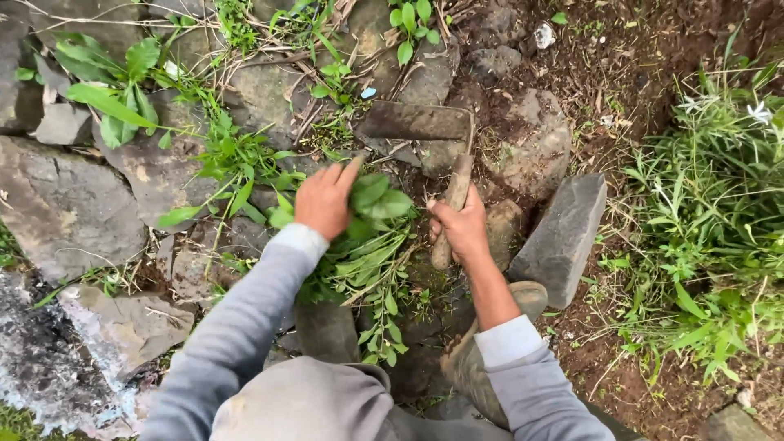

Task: The person uses a hoe to loosen soil and remove weeds from a rocky, vegetated area. They repeatedly strike the ground, pull up weeds by hand, and clear debris from between stones.

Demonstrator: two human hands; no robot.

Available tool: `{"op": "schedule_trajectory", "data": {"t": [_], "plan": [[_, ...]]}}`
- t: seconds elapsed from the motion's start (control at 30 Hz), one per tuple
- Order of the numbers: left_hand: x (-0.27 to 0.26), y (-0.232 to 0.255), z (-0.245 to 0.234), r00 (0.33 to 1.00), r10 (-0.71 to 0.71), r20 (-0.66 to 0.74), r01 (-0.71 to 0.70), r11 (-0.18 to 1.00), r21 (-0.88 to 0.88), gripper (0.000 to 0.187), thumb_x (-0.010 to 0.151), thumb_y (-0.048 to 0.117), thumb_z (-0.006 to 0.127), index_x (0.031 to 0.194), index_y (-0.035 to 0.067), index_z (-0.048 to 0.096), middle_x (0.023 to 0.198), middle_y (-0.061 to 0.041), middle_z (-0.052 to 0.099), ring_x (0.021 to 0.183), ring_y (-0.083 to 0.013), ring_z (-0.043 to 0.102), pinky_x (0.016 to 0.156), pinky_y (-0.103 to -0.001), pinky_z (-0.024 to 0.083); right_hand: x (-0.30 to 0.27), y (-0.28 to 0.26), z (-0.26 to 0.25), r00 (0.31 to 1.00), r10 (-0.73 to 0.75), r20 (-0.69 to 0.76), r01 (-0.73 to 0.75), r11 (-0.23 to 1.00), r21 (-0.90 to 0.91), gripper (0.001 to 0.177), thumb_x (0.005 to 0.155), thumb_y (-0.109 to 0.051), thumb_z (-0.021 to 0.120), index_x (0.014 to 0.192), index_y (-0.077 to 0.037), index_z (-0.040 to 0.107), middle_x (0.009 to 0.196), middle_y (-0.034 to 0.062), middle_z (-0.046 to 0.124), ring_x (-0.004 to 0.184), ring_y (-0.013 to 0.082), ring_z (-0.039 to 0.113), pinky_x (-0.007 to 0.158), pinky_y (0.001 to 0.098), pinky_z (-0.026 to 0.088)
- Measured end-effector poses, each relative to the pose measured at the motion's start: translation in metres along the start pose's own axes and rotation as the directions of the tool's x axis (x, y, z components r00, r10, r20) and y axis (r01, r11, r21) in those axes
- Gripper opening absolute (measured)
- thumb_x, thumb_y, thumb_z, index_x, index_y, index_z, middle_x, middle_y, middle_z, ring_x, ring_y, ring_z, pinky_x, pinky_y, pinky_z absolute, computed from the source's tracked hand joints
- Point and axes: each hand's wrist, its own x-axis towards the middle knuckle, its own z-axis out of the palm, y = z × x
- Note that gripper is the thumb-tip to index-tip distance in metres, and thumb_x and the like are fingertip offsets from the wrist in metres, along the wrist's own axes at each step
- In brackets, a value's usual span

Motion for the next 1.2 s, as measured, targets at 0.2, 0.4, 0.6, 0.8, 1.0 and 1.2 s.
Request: {"op": "schedule_trajectory", "data": {"t": [0.2, 0.4, 0.6, 0.8, 1.0, 1.2], "plan": [[0.039, -0.023, 0.046, 0.977, 0.212, -0.005, -0.210, 0.972, 0.108, 0.008, 0.093, 0.022, 0.057, 0.094, 0.023, 0.064, 0.084, 0.003, 0.052, 0.074, -0.0199, 0.065, 0.060, -0.030, 0.055, 0.002, 0.010, -0.009, 1.000, -0.005, 0.003, 0.005, 1.000, 0.009, 0.033, 0.084, 0.006, 0.068, 0.103, -0.009, 0.045, 0.064, 0.0066, 0.050, 0.038, 0.0147, 0.052, 0.032, 0.0341, 0.049], [0.016, -0.032, 0.066, 0.994, 0.079, -0.075, -0.082, 0.996, -0.036, 0.010, 0.084, 0.011, 0.058, 0.093, 0.015, 0.056, 0.083, -0.002, 0.052, 0.071, -0.0270, 0.067, 0.061, -0.037, 0.057, 0.004, 0.017, -0.021, 1.000, 0.005, -0.003, -0.005, 0.999, -0.037, 0.036, 0.084, 0.006, 0.069, 0.107, -0.008, 0.045, 0.067, 0.0074, 0.054, 0.039, 0.0147, 0.054, 0.032, 0.0336, 0.050], [-0.044, -0.058, 0.031, 0.917, -0.400, 0.002, 0.389, 0.891, -0.233, 0.029, 0.076, 0.013, 0.078, 0.102, 0.015, 0.067, 0.095, -0.007, 0.060, 0.092, -0.0350, 0.069, 0.082, -0.047, 0.058, 0.005, 0.021, -0.023, 1.000, -0.011, -0.004, 0.011, 1.000, -0.018, 0.037, 0.085, 0.006, 0.069, 0.107, -0.009, 0.044, 0.067, 0.0069, 0.052, 0.038, 0.0143, 0.051, 0.032, 0.0339, 0.049], [0.010, 0.005, -0.022, 0.867, -0.398, 0.298, 0.382, 0.917, 0.113, 0.056, 0.074, 0.058, 0.080, 0.105, 0.013, 0.064, 0.100, -0.007, 0.061, 0.089, -0.0354, 0.071, 0.076, -0.052, 0.057, 0.001, 0.012, -0.010, 0.999, -0.005, 0.035, 0.006, 1.000, -0.027, 0.036, 0.083, 0.006, 0.070, 0.107, -0.007, 0.046, 0.066, 0.0087, 0.053, 0.037, 0.0152, 0.051, 0.032, 0.0344, 0.048], [0.013, -0.020, 0.059, 0.995, -0.036, 0.088, 0.009, 0.956, 0.293, 0.017, 0.075, 0.027, 0.063, 0.089, 0.016, 0.064, 0.081, -0.003, 0.062, 0.063, -0.0278, 0.070, 0.055, -0.044, 0.053, -0.001, 0.011, -0.008, 0.999, -0.003, 0.051, 0.006, 0.999, -0.046, 0.036, 0.083, 0.007, 0.070, 0.108, -0.005, 0.046, 0.066, 0.0096, 0.053, 0.037, 0.0147, 0.052, 0.032, 0.0338, 0.048], [-0.005, -0.021, 0.041, 0.999, 0.042, 0.017, -0.044, 0.990, 0.134, 0.012, 0.075, 0.017, 0.065, 0.087, 0.016, 0.063, 0.077, 0.001, 0.060, 0.057, -0.0218, 0.066, 0.053, -0.036, 0.053, 0.003, 0.016, -0.006, 0.999, 0.001, 0.033, 0.000, 0.999, -0.046, 0.036, 0.084, 0.005, 0.070, 0.108, -0.006, 0.046, 0.069, 0.0085, 0.053, 0.038, 0.0142, 0.053, 0.032, 0.0340, 0.050]]}}
